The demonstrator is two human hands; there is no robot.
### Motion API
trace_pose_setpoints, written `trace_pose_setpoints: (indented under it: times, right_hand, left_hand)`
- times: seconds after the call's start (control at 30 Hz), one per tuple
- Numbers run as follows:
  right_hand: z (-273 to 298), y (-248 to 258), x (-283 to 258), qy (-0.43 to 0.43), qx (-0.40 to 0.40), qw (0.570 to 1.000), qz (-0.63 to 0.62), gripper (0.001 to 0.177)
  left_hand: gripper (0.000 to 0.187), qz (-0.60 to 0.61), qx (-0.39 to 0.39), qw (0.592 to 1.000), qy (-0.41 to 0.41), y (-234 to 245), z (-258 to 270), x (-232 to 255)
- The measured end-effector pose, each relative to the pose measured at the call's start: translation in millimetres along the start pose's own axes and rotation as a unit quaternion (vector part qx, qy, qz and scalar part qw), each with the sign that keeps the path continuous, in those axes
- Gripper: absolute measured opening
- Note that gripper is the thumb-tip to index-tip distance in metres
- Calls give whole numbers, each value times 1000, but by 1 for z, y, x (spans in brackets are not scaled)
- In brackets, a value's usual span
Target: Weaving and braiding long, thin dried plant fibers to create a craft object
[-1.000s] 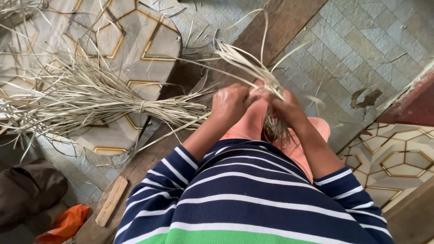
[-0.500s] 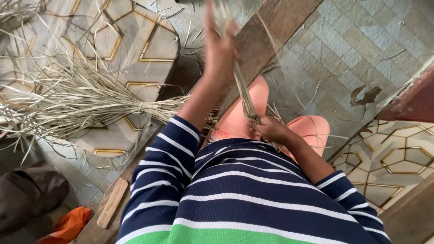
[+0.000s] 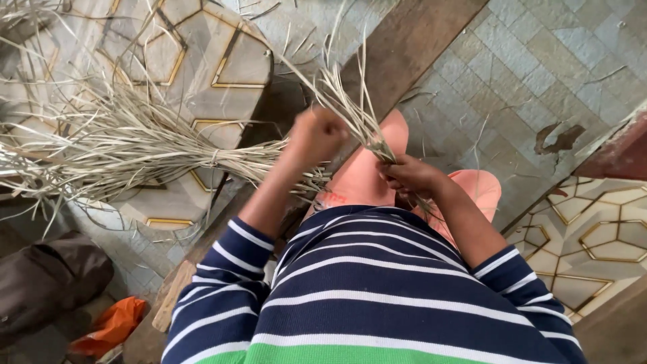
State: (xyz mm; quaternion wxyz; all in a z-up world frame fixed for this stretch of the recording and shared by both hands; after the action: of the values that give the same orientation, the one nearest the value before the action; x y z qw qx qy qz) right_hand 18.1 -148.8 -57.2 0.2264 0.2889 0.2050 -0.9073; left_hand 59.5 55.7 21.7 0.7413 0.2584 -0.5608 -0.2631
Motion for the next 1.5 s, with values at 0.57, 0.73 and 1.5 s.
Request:
trace_pose_setpoints:
  times: [0.57, 0.73, 1.5]
  right_hand:
    - [32, 5, -41, 100, 57, 882, 457, 31]
    - [24, 9, -47, 174, 88, 773, 604, 35]
    - [52, -33, -52, 581, 318, 514, 545, 9]
  left_hand:
    - [25, 518, -139, 825, 179, -99, 12, -17]
    - [23, 423, -138, 889, 110, -104, 9, -22]
    - [13, 471, -79, 866, 147, -84, 13, -19]
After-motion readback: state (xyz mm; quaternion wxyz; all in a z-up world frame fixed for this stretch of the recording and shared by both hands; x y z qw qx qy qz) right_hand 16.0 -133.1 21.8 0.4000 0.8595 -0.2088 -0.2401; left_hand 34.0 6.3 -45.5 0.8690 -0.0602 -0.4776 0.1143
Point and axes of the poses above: each hand's wrist, its own z-axis away from the middle knuckle, its own y-axis out of the back of the hand, x = y × z, the point moved 6 cm from there along -z, towards the middle knuckle, and after that the axes turned 6 degrees about y, right-handed, at the moved point
